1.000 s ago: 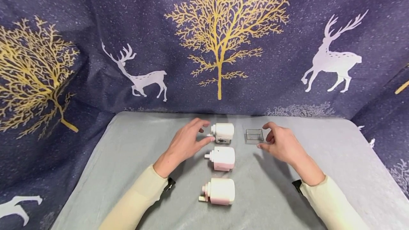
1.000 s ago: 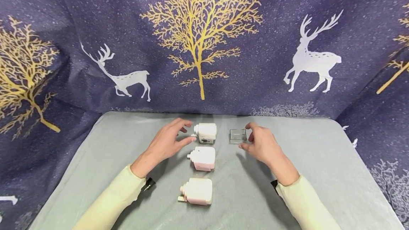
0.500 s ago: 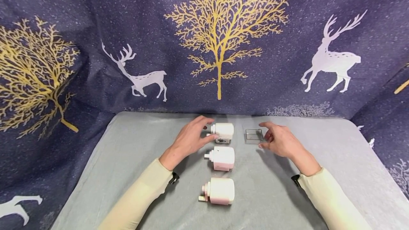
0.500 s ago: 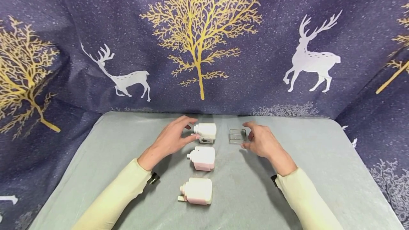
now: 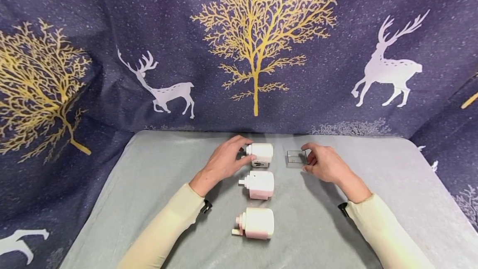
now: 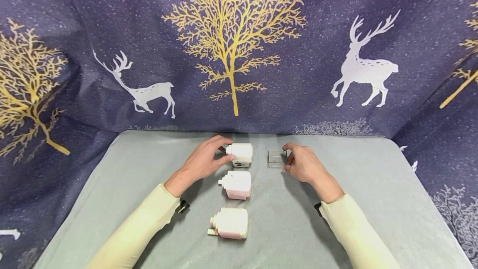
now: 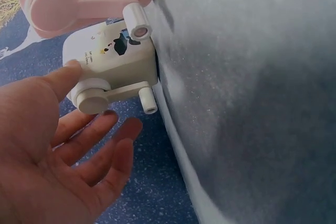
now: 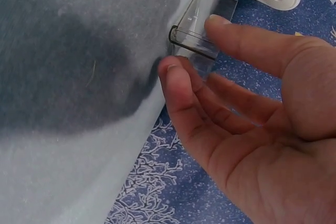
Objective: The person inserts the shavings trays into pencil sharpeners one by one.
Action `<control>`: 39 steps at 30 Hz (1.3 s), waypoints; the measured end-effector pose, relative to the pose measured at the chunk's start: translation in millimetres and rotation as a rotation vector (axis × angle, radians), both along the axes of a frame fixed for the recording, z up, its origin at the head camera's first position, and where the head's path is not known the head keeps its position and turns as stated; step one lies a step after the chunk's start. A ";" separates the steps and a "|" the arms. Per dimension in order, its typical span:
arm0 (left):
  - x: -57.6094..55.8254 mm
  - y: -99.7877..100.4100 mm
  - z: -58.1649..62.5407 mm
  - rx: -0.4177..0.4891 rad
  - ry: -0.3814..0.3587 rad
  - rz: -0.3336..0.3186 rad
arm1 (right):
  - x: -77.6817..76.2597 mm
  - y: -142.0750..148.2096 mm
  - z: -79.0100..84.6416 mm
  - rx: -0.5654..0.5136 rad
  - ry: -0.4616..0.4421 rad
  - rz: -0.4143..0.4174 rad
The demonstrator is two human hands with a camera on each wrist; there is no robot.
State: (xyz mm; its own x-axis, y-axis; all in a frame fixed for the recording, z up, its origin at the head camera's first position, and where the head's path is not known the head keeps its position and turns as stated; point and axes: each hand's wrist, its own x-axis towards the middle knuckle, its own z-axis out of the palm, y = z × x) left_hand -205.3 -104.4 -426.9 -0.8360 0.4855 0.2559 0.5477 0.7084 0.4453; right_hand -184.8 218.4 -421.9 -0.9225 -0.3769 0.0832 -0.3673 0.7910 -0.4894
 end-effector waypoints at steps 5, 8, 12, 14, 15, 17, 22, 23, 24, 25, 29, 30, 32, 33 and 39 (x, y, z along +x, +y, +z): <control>-1.3 0.5 -0.6 -0.018 -0.007 0.009 | -2.5 -0.1 -1.8 0.023 0.007 -0.002; -1.6 0.8 -0.4 -0.029 -0.016 0.012 | -3.5 0.6 -2.2 0.026 -0.010 -0.005; -2.1 1.1 0.1 -0.033 -0.026 0.011 | -3.6 1.0 -1.5 0.020 -0.042 0.000; -2.3 1.1 0.0 -0.039 -0.031 0.014 | -3.2 1.0 -1.1 0.020 -0.056 0.001; -2.4 1.1 -0.1 -0.044 -0.032 0.016 | -3.2 1.0 -0.9 0.020 -0.061 0.003; -2.6 1.1 -0.3 -0.048 -0.035 0.018 | -3.1 0.8 -0.6 0.020 -0.065 0.004; -3.3 0.9 -0.5 -0.047 -0.038 0.013 | -3.4 -0.3 -0.5 0.023 -0.052 0.015; -3.3 0.8 -0.5 -0.046 -0.039 0.011 | -3.6 -0.9 -0.2 0.022 -0.050 0.019; -3.3 0.7 -0.3 -0.046 -0.041 0.011 | -3.7 -1.5 0.1 0.023 -0.049 0.022; -3.3 0.7 -0.1 -0.046 -0.042 0.011 | -3.9 -2.3 0.6 0.022 -0.050 0.025; -3.0 0.6 0.7 -0.045 -0.045 0.010 | -4.2 -5.3 2.0 0.013 -0.051 0.035; -3.0 0.6 0.9 -0.045 -0.044 0.010 | -4.2 -6.0 2.1 0.012 -0.051 0.036; -3.0 0.6 1.1 -0.045 -0.042 0.008 | -4.3 -7.1 2.0 0.011 -0.052 0.037; -3.0 0.7 1.0 -0.045 -0.043 0.008 | -4.3 -7.7 2.1 0.013 -0.051 0.036; -3.4 1.0 0.2 -0.042 -0.040 0.013 | -5.1 -12.4 2.8 0.023 -0.057 0.032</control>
